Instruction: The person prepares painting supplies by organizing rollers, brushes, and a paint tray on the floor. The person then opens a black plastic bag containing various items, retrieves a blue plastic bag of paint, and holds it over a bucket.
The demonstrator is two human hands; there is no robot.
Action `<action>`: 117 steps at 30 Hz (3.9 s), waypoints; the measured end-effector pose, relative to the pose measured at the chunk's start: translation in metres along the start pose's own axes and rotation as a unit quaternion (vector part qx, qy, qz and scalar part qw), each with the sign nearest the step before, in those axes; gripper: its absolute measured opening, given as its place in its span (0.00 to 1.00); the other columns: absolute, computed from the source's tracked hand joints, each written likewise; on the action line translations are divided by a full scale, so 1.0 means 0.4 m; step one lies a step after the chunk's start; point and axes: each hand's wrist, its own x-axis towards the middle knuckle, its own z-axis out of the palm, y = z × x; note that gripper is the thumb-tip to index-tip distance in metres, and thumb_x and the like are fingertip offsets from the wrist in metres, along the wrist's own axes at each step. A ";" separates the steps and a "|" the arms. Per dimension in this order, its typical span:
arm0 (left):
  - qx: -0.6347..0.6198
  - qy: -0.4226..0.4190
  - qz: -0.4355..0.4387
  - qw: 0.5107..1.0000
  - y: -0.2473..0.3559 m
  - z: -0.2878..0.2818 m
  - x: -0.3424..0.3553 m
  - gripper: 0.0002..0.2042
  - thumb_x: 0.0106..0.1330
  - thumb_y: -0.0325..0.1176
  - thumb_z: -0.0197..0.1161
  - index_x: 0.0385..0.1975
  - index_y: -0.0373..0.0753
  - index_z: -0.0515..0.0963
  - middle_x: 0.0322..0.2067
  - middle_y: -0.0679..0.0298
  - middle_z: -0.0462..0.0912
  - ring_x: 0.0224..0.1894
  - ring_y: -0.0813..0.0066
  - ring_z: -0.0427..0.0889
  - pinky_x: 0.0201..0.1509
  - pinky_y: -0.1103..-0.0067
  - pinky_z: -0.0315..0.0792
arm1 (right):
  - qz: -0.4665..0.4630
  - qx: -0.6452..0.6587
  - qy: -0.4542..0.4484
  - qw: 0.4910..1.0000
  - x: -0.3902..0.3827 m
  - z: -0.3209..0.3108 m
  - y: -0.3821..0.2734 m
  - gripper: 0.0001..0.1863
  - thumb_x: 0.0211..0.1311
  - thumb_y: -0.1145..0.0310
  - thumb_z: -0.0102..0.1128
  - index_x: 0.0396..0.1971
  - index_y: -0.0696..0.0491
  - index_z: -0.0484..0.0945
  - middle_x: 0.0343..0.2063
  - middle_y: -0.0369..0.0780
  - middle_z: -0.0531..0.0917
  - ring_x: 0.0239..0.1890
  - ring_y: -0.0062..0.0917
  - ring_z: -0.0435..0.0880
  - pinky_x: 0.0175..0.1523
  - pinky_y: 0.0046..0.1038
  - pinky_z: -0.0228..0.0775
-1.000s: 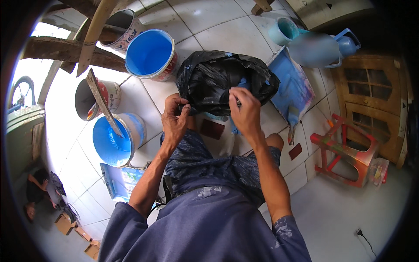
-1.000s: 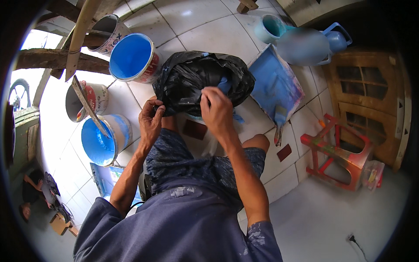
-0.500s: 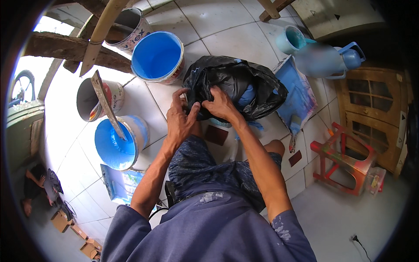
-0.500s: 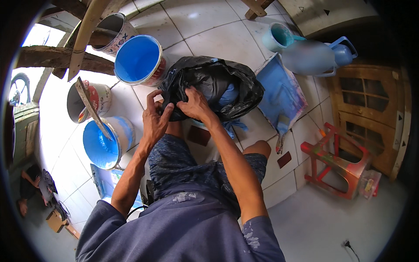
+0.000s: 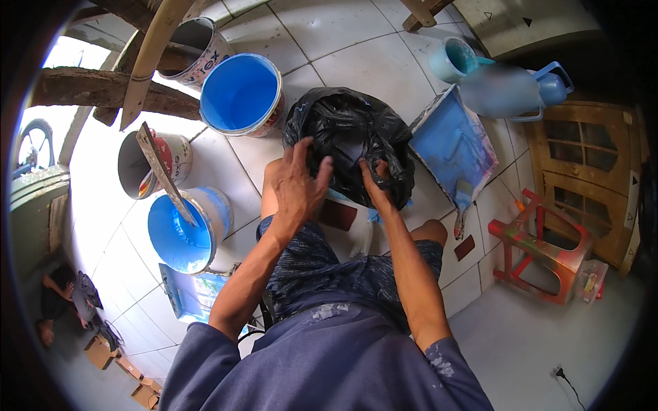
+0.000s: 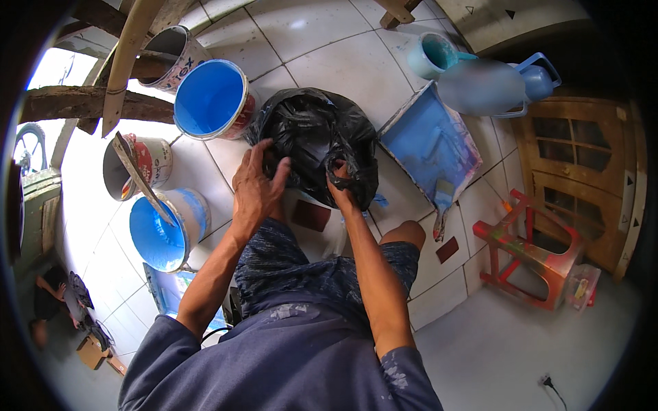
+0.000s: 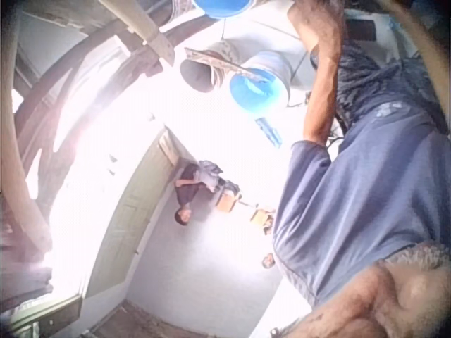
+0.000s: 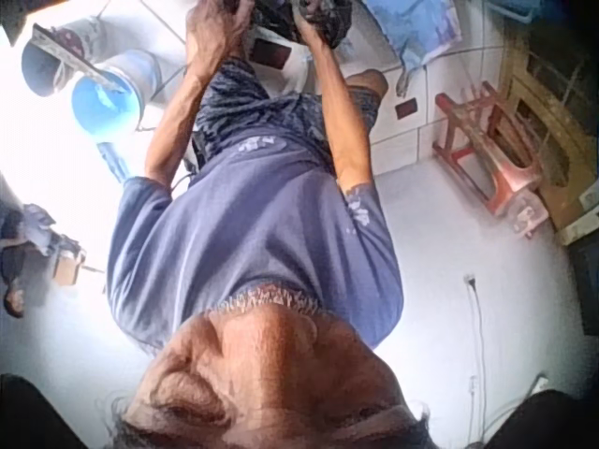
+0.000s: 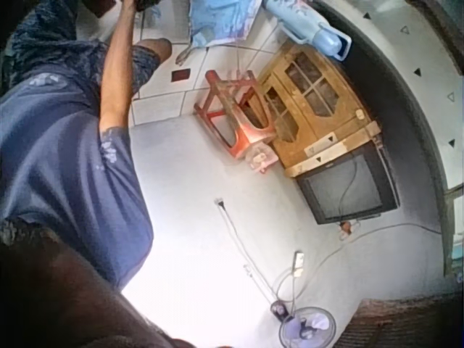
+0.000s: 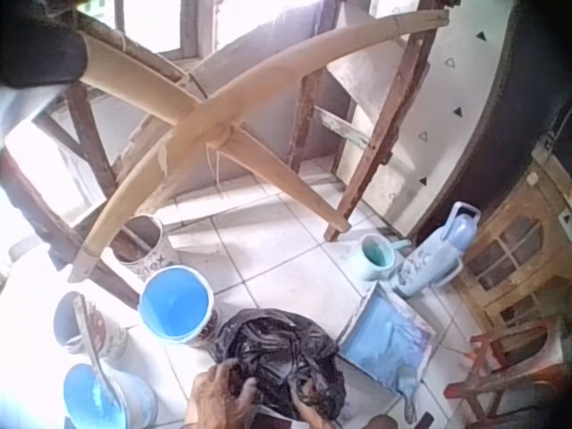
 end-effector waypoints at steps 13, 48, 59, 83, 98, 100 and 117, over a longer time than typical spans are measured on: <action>0.255 0.004 0.126 0.959 -0.058 0.136 0.144 0.32 0.45 0.42 0.70 0.53 0.44 0.70 0.40 0.49 0.72 0.43 0.52 0.71 0.46 0.62 0.67 | -0.166 0.020 0.047 0.985 0.027 0.002 0.093 0.27 0.58 0.56 0.60 0.54 0.55 0.69 0.52 0.45 0.75 0.55 0.36 0.72 0.59 0.34 0.63; -0.019 0.006 -0.064 0.998 -0.139 -0.004 0.098 0.39 0.42 0.19 0.56 0.63 0.38 0.56 0.43 0.51 0.73 0.45 0.52 0.76 0.47 0.67 0.71 | -0.233 0.001 -0.041 0.972 0.090 0.069 -0.216 0.21 0.43 0.69 0.66 0.40 0.55 0.71 0.35 0.48 0.81 0.42 0.48 0.80 0.46 0.40 0.69; -0.032 -0.016 -0.082 0.996 -0.149 -0.017 0.102 0.40 0.41 0.21 0.57 0.63 0.37 0.56 0.39 0.53 0.74 0.39 0.56 0.77 0.43 0.69 0.72 | -0.105 -0.145 -0.253 0.951 0.207 0.027 -0.376 0.29 0.39 0.50 0.74 0.36 0.57 0.78 0.32 0.48 0.82 0.30 0.38 0.81 0.38 0.34 0.71; 0.031 0.005 -0.085 0.996 -0.225 -0.025 0.067 0.38 0.46 0.22 0.57 0.64 0.40 0.55 0.39 0.48 0.72 0.41 0.47 0.76 0.45 0.62 0.70 | -0.273 -0.105 -0.075 0.953 -0.064 -0.126 -0.278 0.14 0.36 0.67 0.64 0.25 0.59 0.76 0.23 0.50 0.79 0.27 0.41 0.80 0.37 0.31 0.72; 0.064 -0.040 -0.087 0.993 -0.276 0.008 -0.006 0.37 0.49 0.21 0.57 0.63 0.36 0.52 0.42 0.43 0.71 0.40 0.40 0.76 0.43 0.59 0.71 | -0.201 0.073 -0.069 0.974 -0.317 -0.468 -0.542 0.06 0.46 0.74 0.64 0.22 0.57 0.75 0.19 0.31 0.74 0.25 0.13 0.70 0.34 0.18 0.65; 0.046 -0.029 -0.059 0.997 -0.274 0.005 -0.018 0.37 0.48 0.21 0.57 0.62 0.36 0.54 0.41 0.43 0.71 0.39 0.40 0.76 0.42 0.58 0.71 | -0.211 0.123 -0.040 0.969 -0.326 -0.496 -0.592 0.06 0.47 0.74 0.63 0.24 0.56 0.76 0.20 0.30 0.74 0.26 0.13 0.71 0.37 0.17 0.65; -0.025 -0.011 0.027 0.999 -0.232 -0.018 -0.081 0.36 0.40 0.19 0.59 0.57 0.36 0.61 0.46 0.46 0.70 0.47 0.46 0.72 0.50 0.64 0.69 | -0.352 0.202 -0.065 0.912 0.053 -0.540 -0.849 0.08 0.55 0.70 0.64 0.33 0.56 0.81 0.31 0.36 0.83 0.35 0.18 0.80 0.43 0.20 0.72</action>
